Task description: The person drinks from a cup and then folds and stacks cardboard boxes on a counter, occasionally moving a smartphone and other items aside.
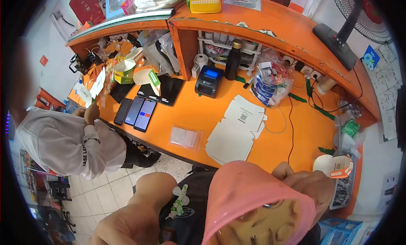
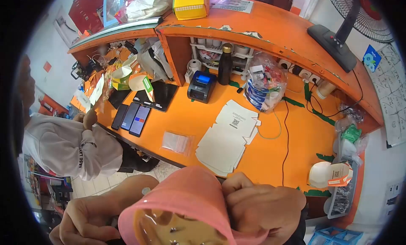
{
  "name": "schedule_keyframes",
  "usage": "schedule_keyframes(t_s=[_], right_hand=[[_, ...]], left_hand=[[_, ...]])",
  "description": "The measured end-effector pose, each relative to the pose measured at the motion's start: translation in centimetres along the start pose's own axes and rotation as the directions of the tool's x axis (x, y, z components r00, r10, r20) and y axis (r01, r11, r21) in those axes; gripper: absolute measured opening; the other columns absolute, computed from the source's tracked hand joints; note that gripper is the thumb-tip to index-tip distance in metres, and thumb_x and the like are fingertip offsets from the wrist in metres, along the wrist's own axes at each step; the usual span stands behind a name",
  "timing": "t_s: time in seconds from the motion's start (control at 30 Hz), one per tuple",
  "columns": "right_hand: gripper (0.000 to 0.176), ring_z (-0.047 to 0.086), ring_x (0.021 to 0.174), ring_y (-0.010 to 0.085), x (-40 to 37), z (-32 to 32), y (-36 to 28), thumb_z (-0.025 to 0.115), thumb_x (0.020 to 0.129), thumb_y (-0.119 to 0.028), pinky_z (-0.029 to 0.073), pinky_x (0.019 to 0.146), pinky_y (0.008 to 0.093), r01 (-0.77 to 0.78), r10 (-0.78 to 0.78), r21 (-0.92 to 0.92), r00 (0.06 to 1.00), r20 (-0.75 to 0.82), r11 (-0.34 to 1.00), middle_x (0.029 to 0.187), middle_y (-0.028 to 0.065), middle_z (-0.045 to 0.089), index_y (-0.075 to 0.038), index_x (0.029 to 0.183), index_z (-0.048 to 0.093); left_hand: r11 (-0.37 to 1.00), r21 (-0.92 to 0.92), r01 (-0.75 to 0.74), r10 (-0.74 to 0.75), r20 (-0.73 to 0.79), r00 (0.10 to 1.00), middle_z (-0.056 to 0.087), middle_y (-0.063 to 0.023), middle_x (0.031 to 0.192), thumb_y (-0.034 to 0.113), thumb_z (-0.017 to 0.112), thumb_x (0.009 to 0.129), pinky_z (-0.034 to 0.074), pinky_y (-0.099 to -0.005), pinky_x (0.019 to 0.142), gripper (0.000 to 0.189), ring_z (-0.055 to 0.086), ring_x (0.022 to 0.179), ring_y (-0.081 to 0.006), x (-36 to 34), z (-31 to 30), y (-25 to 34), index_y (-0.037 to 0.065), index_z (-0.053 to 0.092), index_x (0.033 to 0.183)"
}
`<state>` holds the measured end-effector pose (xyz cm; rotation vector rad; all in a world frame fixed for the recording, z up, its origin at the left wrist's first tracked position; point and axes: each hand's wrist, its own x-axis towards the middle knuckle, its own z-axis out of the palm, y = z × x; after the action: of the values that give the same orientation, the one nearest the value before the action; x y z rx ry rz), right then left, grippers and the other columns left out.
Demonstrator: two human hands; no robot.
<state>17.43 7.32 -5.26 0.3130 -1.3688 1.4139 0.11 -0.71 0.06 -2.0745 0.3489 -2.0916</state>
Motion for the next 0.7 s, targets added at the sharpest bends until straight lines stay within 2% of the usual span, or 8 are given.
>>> schedule_keyframes(t_s=[0.07, 0.13, 0.3, 0.4, 0.5, 0.57, 0.6, 0.7], right_hand=[[0.027, 0.036, 0.041, 0.0175, 1.3, -0.6, -0.9, 0.069, 0.054, -0.001, 0.026, 0.049, 0.0308, 0.046, -0.046, 0.010, 0.994, 0.094, 0.999, 0.049, 0.0031, 0.042, -0.007, 0.051, 0.043], [0.026, 0.037, 0.041, 0.0181, 1.6, -0.5, -2.0, 0.067, 0.056, -0.001, 0.028, 0.049, 0.0313, -0.147, 0.180, -0.188, 0.968, 0.174, 0.971, 0.047, 0.0046, 0.042, -0.006, 0.049, 0.043], [0.027, 0.036, 0.041, 0.0184, 1.6, -0.3, -4.5, 0.066, 0.058, -0.001, 0.028, 0.050, 0.0314, -0.251, 0.293, -0.369, 0.954, 0.062, 0.895, 0.046, 0.0054, 0.041, -0.005, 0.047, 0.042], [0.027, 0.036, 0.041, 0.0185, 1.8, 0.9, -4.1, 0.065, 0.059, -0.001, 0.029, 0.050, 0.0315, -0.191, 0.191, -0.370, 0.981, -0.037, 0.909, 0.046, 0.0059, 0.040, -0.004, 0.046, 0.041], [0.030, 0.035, 0.041, 0.0189, 3.1, 2.3, -1.6, 0.061, 0.062, -0.001, 0.029, 0.051, 0.0312, 0.147, -0.162, -0.150, 0.983, -0.089, 0.978, 0.045, 0.0062, 0.038, -0.004, 0.043, 0.038], [0.030, 0.034, 0.041, 0.0187, 1.4, 2.8, -0.8, 0.061, 0.062, -0.001, 0.029, 0.051, 0.0313, 0.119, -0.174, -0.211, 0.948, -0.267, 0.970, 0.044, 0.0054, 0.037, -0.004, 0.043, 0.038], [0.030, 0.034, 0.041, 0.0187, 1.6, 2.5, -1.1, 0.061, 0.062, -0.001, 0.029, 0.051, 0.0313, 0.122, -0.177, -0.214, 0.948, -0.265, 0.969, 0.044, 0.0054, 0.037, -0.004, 0.043, 0.038], [0.031, 0.034, 0.042, 0.0185, 2.7, 0.9, -1.9, 0.062, 0.063, -0.003, 0.030, 0.052, 0.0319, 0.094, -0.105, -0.285, 0.994, -0.021, 0.954, 0.044, 0.0050, 0.037, -0.004, 0.043, 0.038]], left_hand=[[0.998, 0.040, 0.044, -0.044, -0.001, 0.999, 0.045, -0.0066, 0.096, 0.012, 0.045, 0.082, 0.039, -0.0239, 0.034, 0.029, 0.045, 0.056, -0.0131, 0.1, 0.1, 0.7, 0.002, 0.049, 0.110], [0.993, 0.081, 0.092, -0.091, -0.007, 0.996, 0.045, -0.0064, 0.096, 0.013, 0.046, 0.082, 0.040, -0.0239, 0.035, 0.030, 0.046, 0.057, -0.0133, 0.1, 0.2, 1.0, 0.002, 0.049, 0.110], [0.996, 0.055, 0.074, -0.076, 0.032, 0.997, 0.044, -0.0063, 0.094, 0.015, 0.046, 0.082, 0.041, -0.0240, 0.035, 0.031, 0.047, 0.058, -0.0143, 0.2, -0.3, 0.9, 0.003, 0.048, 0.111], [0.994, -0.005, 0.108, -0.107, 0.073, 0.992, 0.045, -0.0072, 0.092, 0.016, 0.046, 0.083, 0.041, -0.0240, 0.036, 0.031, 0.047, 0.057, -0.0147, 0.2, -0.7, 1.0, 0.003, 0.048, 0.111], [0.994, 0.099, 0.041, -0.042, 0.005, 0.999, 0.047, -0.0085, 0.088, 0.017, 0.045, 0.083, 0.041, -0.0245, 0.036, 0.032, 0.047, 0.056, -0.0152, 0.1, -0.1, 0.8, 0.003, 0.047, 0.112], [0.995, 0.064, 0.074, -0.076, 0.014, 0.997, 0.047, -0.0087, 0.087, 0.017, 0.044, 0.084, 0.041, -0.0245, 0.036, 0.032, 0.048, 0.056, -0.0153, 0.2, -0.3, 1.0, 0.003, 0.047, 0.113], [0.993, 0.033, 0.109, -0.110, 0.025, 0.994, 0.048, -0.0090, 0.085, 0.017, 0.044, 0.084, 0.041, -0.0245, 0.036, 0.033, 0.048, 0.055, -0.0155, 0.2, -0.4, 1.2, 0.003, 0.046, 0.113], [0.980, 0.039, 0.193, -0.194, 0.026, 0.981, 0.049, -0.0092, 0.085, 0.017, 0.044, 0.084, 0.041, -0.0243, 0.036, 0.033, 0.049, 0.055, -0.0153, 0.1, -0.4, 1.9, 0.003, 0.045, 0.114]])
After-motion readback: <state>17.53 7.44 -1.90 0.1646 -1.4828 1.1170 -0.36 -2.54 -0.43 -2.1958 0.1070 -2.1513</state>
